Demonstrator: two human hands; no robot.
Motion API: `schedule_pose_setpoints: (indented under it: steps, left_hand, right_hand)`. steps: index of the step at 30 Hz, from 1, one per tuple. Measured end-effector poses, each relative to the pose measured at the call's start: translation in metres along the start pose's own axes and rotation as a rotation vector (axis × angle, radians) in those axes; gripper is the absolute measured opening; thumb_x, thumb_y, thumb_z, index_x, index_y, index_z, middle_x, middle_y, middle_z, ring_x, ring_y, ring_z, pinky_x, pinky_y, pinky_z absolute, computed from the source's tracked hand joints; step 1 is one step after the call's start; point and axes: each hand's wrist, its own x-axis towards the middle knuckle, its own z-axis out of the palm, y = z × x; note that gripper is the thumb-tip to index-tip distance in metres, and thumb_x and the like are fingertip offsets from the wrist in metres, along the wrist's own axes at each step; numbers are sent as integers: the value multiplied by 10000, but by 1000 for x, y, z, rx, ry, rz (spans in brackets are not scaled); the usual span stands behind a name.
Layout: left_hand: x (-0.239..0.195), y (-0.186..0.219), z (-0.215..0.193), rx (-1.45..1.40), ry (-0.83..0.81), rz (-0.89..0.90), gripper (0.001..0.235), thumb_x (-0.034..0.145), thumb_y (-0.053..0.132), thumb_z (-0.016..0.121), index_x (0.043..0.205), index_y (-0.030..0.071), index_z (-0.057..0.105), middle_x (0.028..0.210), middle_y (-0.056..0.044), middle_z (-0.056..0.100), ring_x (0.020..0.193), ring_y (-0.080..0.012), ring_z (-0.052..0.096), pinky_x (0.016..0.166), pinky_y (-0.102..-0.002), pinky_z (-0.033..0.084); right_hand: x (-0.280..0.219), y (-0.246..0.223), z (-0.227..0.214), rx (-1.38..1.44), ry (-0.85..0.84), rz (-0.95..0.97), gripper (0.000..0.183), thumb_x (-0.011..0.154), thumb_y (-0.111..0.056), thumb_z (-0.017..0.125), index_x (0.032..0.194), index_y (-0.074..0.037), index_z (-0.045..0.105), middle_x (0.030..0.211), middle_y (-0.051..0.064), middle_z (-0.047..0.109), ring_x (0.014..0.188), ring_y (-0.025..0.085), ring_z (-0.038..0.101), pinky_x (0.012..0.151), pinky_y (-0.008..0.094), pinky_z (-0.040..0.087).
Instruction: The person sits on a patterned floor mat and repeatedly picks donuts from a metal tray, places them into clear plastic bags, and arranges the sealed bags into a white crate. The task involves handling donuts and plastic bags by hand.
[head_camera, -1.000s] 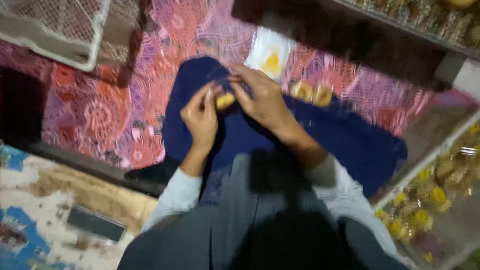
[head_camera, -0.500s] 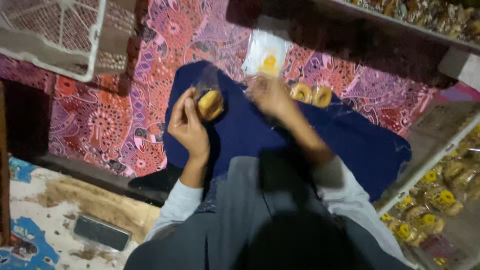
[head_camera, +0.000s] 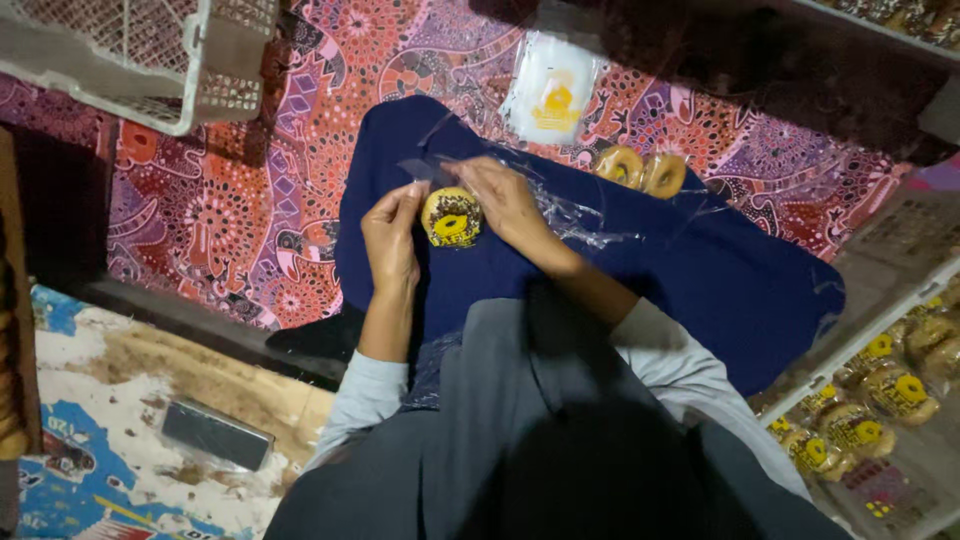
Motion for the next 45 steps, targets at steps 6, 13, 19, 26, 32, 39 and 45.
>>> schedule_pose_setpoints:
  steps: [6,13,19,26,32,39,45]
  left_hand:
    - [-14,27,21,172,107,418,169,1063,143,630,933,37,609,942,-5,590,692,-76,502,614,-254,412]
    - [-15,23,21,718,219,448,251,1013,77,693,811,-32,592,808,-104,585,664,-182,566,600,-328,448]
    - [18,-19,55,734,-95,608,85,930,15,688,857,-24,674,841,-143,659,720,-268,651,657,-367,517]
    - [155,-105,193,859,-360,690,347,900,65,679,1210,-19,548,1164,-240,595,959,-430,652,816,-470,541]
    - [198,-143,201,1305,-534,550,355,786,24,624,1140,7,607,1231,-251,599,831,-439,683,693,-516,550]
    - [141,-91,188,1016,-546,643,121,1016,133,661,1129,91,657,1254,-148,678,933,-393,717,777,-481,568]
    - [135,-25,187,492,-282,560,533,847,41,673,1355,23,513,1145,-170,679,863,-263,665,719,-371,551]
  right_hand:
    - [12,-35,-3,-187,388,-442,124,1067,-94,607,1009,10,639,970,134,605,903,288,619,813,361,505]
    - [1,8,6,-258,203,-41,179,1036,-114,652,917,18,626,882,165,573,804,331,592,727,424,467]
    - [13,99,-37,28,267,-2,493,1002,-165,669,1415,-17,443,1371,179,546,1225,284,613,996,341,520]
    - [20,167,-193,-203,776,68,336,1131,-253,484,1306,-26,660,1244,130,727,1160,240,684,1041,377,528]
    - [-1,165,-241,-962,709,-1,306,1013,-194,616,1240,3,671,1151,260,668,1060,406,617,938,471,493]
    - [84,108,-181,-464,458,263,611,919,-377,855,1217,82,583,1067,268,700,930,326,739,789,377,560]
    - [85,43,-156,-341,150,-99,193,957,-146,735,1121,-44,747,1064,125,779,983,297,786,896,366,581]
